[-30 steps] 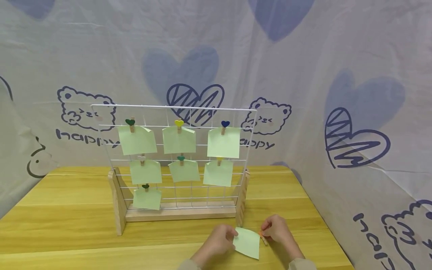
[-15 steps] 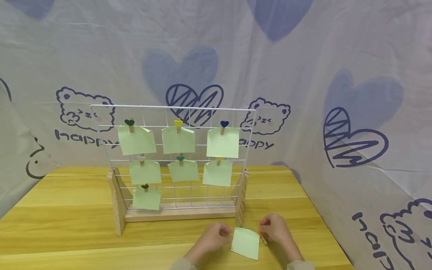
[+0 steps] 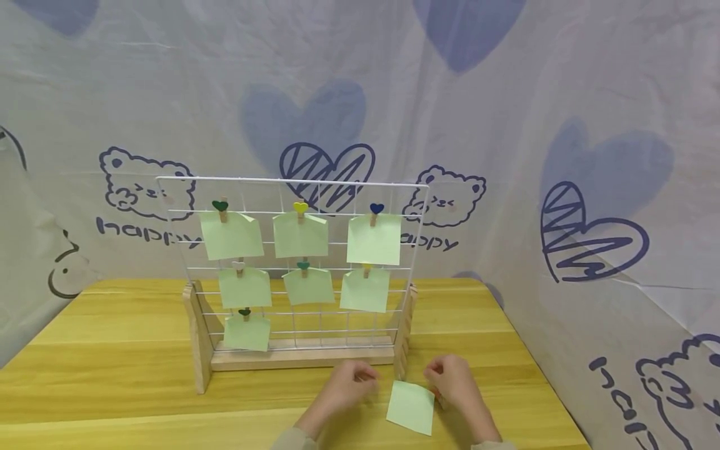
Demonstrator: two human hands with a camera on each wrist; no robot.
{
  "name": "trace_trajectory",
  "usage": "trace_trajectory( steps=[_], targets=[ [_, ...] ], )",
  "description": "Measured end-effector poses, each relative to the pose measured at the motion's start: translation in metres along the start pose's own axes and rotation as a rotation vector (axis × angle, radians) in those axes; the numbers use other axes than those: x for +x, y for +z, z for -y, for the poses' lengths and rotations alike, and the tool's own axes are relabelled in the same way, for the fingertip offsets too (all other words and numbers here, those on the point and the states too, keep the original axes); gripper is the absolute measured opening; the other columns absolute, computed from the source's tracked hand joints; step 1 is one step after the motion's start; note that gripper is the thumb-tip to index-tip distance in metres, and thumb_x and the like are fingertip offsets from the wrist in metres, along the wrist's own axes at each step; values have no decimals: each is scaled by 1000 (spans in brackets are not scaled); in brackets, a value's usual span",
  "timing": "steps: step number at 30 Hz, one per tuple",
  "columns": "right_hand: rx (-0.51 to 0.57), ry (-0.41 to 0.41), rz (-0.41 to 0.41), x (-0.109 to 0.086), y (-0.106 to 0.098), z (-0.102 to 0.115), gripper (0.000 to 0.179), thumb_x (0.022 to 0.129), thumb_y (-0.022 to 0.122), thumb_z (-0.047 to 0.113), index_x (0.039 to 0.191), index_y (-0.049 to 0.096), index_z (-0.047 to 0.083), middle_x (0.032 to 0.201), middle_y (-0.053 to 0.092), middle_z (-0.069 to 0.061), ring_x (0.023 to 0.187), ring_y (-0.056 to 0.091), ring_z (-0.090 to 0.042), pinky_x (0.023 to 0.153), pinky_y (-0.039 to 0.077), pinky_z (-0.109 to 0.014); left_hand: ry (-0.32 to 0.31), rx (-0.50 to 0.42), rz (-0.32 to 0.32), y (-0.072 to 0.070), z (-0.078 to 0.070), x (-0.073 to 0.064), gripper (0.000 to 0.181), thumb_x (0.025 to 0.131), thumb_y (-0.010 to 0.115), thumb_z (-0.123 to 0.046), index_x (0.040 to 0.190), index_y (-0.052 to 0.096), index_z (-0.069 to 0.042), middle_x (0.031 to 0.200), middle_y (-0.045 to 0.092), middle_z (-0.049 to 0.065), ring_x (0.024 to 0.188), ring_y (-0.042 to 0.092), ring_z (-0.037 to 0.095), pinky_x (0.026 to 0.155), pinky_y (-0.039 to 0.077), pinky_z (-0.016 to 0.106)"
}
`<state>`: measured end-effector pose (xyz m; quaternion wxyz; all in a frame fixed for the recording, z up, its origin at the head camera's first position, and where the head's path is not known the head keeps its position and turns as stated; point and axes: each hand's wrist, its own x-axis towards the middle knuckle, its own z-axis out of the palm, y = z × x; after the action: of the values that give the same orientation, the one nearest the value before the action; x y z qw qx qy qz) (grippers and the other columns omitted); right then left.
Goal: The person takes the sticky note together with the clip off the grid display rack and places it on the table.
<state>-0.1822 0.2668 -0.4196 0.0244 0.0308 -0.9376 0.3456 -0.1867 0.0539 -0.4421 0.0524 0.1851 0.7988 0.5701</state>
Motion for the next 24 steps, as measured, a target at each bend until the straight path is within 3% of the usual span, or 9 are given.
trace_trajectory(
  steps=[6,12,19,24],
  targets=[
    [40,-42,19,3,2,17,8,81,63,7,81,64,-2,68,60,-5,55,55,-18,50,46,-25,-14,36,-41,-11,-1,-1,11,77,62,-3,86,65,2,75,58,0,67,51,13,59,44,26],
    [121,-113,29,9,4,34,10,81,63,7,82,64,-3,72,62,-9,58,59,-22,50,48,-24,28,51,-61,-19,-3,0,7,78,62,-3,84,66,0,73,59,0,65,51,12,57,44,24],
    [113,-134,4,14,9,52,10,80,65,10,81,66,0,72,62,-2,61,53,-11,53,44,-23,25,59,-96,-30,-8,-3,7,80,62,-3,85,65,0,76,62,1,68,54,13,59,46,23],
    [119,-172,24,17,13,60,12,81,65,10,82,67,-2,73,62,-3,60,53,-12,53,45,-23,36,64,-137,-37,-13,-6,9,80,62,-3,87,64,3,78,63,5,69,55,15,61,46,24]
  ],
)
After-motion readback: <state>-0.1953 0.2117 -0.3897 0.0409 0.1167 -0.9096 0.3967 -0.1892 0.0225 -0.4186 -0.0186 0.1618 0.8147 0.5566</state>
